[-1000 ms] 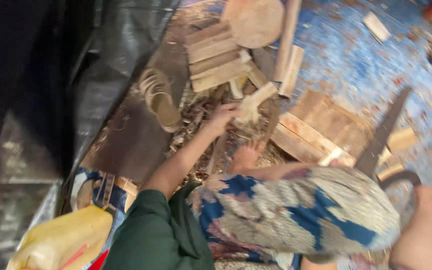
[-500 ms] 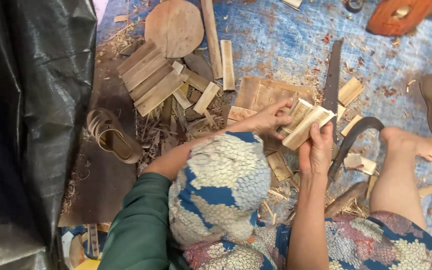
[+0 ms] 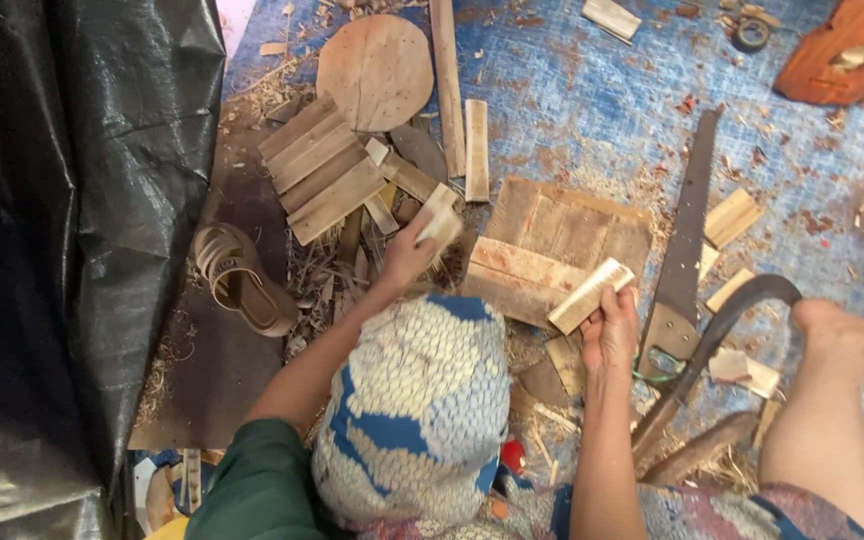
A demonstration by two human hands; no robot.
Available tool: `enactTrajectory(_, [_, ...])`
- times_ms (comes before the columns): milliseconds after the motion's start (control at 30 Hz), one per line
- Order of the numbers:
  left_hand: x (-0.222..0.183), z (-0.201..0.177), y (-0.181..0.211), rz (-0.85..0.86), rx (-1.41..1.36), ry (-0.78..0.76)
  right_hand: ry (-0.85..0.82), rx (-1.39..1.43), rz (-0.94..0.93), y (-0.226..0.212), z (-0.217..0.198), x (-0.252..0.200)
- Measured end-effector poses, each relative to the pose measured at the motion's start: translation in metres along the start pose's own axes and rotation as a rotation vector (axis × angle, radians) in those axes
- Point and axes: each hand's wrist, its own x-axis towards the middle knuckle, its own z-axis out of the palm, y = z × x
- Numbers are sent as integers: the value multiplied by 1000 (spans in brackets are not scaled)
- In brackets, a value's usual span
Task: The person is sawing small wooden planks with a hand saw and splitting them using a sickle-like tool on a workshop floor.
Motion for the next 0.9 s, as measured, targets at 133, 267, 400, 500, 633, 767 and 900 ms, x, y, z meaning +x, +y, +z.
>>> enactTrajectory(133, [74,-24,-49,-46,522,61,61,-26,22,25,-22,28])
enactTrajectory(267, [160,26,-55,50,346,87,141,-186,-53,18,0,12])
enactTrajectory(400, [220,94,-87,-51,526,145,135,-227,-99,8,20,-2])
enactTrajectory(500, [197,109,-41,-186,726,105,184,-314,-137,16,12,5])
enactTrajectory(633, [204,112,-69,-264,527,246,144,-342,-153,12,15,-1])
enactTrajectory(767, [194,96,-94,-74,252,155,97,-335,-163,-4,32,-15])
enactTrajectory(900, [119,45,-129,-188,-272,145,85,-351,-186,0,27,-15])
